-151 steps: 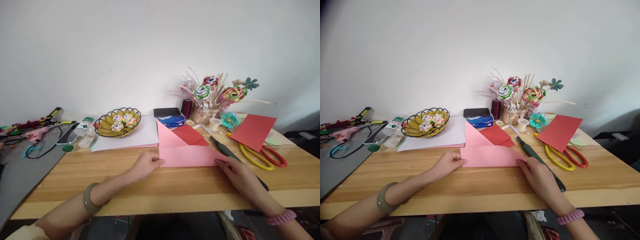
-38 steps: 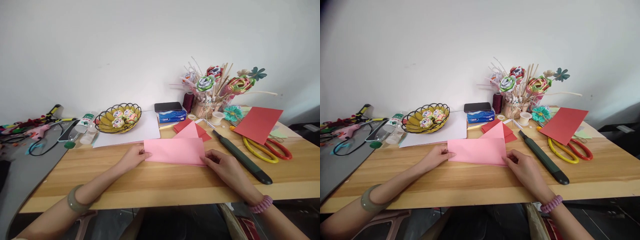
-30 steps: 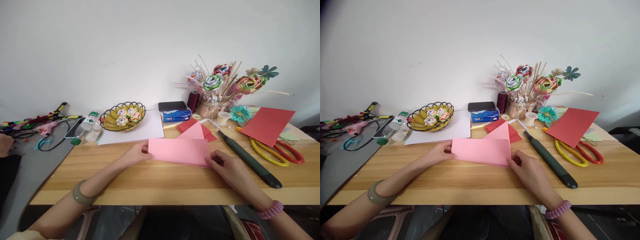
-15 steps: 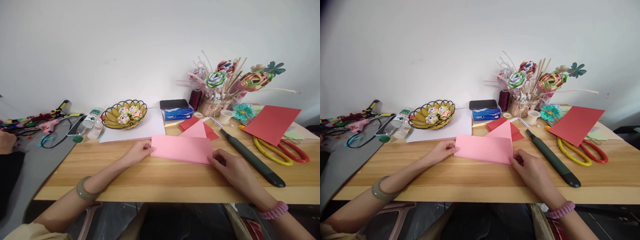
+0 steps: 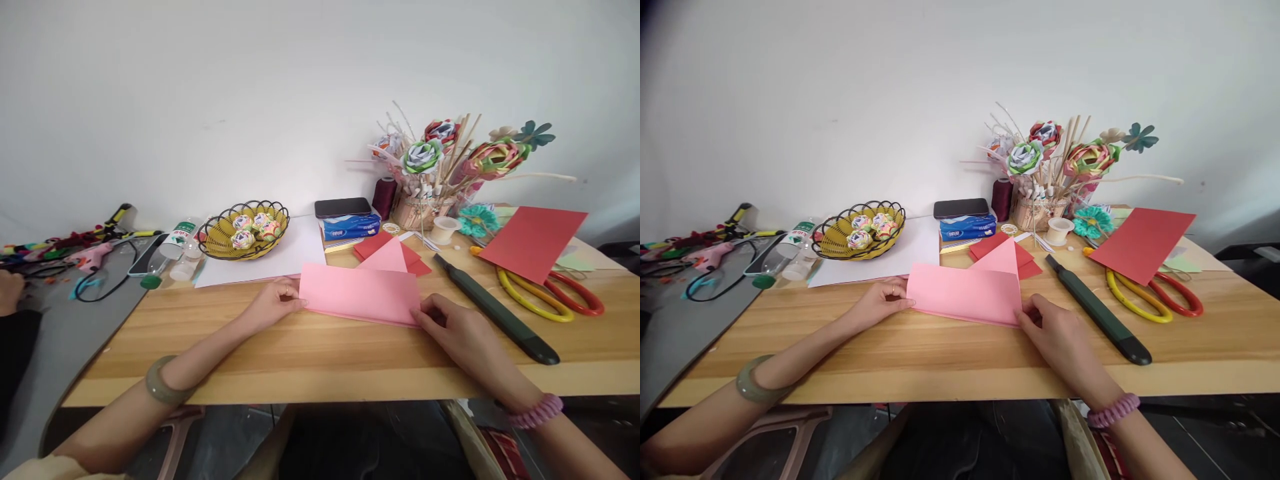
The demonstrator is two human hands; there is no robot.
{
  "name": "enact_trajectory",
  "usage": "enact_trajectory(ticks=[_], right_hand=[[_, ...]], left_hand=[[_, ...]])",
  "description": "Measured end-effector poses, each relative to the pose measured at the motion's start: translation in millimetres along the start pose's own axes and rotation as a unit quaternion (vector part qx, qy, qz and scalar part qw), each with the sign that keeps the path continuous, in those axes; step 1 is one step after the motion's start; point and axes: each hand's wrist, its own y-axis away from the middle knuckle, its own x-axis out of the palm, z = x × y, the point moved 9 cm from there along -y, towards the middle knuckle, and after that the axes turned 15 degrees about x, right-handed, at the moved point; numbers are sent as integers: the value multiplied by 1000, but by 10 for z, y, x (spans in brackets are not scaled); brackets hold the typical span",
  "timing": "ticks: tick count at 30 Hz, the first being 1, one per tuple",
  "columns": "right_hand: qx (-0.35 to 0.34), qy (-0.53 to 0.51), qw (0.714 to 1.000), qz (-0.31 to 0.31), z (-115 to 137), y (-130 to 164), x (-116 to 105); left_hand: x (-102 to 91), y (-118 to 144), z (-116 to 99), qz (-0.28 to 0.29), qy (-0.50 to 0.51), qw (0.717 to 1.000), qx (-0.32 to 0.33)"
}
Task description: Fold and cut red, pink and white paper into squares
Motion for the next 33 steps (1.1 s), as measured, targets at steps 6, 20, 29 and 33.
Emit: enact_trajectory(ticks=[6,20,29,33], right_hand=[[-8,-26,1000,-7,-19,40,22],[-12,-37,999,3,-33,64,32],[-21,-13,1000,11,-28,19,20],[-25,-2,1000,12,-26,9,27]], left_hand=[[-8,7,-2,-16,-16,1000,-15],[-15,21,41,-15,-16,999,-26],[-2,13,41,-5,-20,999,-34],[3,19,68,-4,-28,999,-42]])
